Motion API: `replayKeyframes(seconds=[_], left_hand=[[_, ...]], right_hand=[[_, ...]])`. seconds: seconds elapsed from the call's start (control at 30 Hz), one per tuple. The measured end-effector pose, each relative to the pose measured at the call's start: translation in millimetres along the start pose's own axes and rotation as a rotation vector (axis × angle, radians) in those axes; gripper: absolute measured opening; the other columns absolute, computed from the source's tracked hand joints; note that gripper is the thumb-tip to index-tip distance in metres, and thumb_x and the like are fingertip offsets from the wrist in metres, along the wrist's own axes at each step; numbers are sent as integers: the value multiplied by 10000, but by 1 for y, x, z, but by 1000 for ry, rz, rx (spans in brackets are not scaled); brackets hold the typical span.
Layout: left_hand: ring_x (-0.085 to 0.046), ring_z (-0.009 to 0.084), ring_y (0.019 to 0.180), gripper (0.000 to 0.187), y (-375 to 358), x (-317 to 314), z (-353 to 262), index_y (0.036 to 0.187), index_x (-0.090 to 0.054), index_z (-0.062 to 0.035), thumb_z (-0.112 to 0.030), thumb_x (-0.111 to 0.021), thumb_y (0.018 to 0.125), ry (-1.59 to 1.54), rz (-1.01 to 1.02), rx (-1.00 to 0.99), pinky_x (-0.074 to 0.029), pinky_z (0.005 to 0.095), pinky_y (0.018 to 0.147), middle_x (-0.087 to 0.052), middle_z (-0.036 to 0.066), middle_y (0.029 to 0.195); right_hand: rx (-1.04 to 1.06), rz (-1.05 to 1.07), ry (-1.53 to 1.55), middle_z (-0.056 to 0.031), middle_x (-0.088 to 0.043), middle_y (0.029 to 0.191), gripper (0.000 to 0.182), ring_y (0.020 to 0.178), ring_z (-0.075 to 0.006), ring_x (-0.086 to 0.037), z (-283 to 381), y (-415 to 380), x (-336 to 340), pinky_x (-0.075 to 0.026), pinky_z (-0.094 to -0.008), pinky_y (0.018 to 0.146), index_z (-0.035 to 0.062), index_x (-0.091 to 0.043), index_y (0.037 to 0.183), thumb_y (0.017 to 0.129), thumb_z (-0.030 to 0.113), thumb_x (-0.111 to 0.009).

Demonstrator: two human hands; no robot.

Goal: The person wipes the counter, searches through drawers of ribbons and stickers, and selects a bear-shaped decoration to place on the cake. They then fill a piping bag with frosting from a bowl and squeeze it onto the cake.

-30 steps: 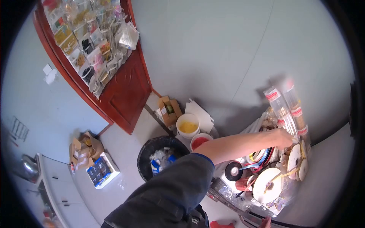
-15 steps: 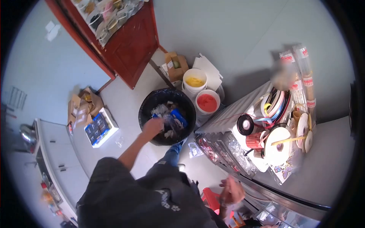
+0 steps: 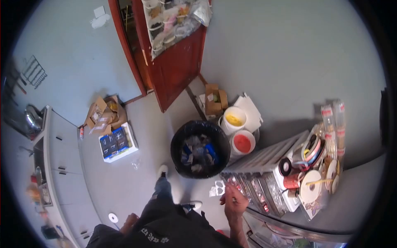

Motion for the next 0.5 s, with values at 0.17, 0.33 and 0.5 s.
replayKeyframes(seconds=[0.17,0.33,0.5], left_hand=[[-764,267,747,202,134,153,-77,1006,-779,-49,-167,-651,904,-218,-386,-165,-607,409,719,-761,158,795],[-731,401,863,213,253,303,-77,1002,-793,-83,-149,-625,889,-333,-349,-297,-580,498,846,-754,201,873],[-735,296,693,218,287,422,5,1023,-754,-3,-105,-611,893,-416,-368,-194,-603,413,745,-759,150,799]], right_hand=[[-114,259,20,-73,-696,720,185,599,-106,-648,8,46,-150,-523,-248,541,-35,-732,1153,1012,49,-648],[-237,362,19,-79,-722,762,229,646,-110,-678,18,127,-315,-554,-262,617,-5,-725,1198,1022,129,-663],[-363,468,122,-79,-729,804,289,703,-105,-689,28,195,-443,-564,-262,666,24,-700,1281,1053,188,-629]])
Point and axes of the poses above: each hand's wrist, its own y-axis towards the middle knuckle, its own x-axis out of the back of the hand, z = x × y, the point moved 9 cm from there along y, towards the middle knuckle
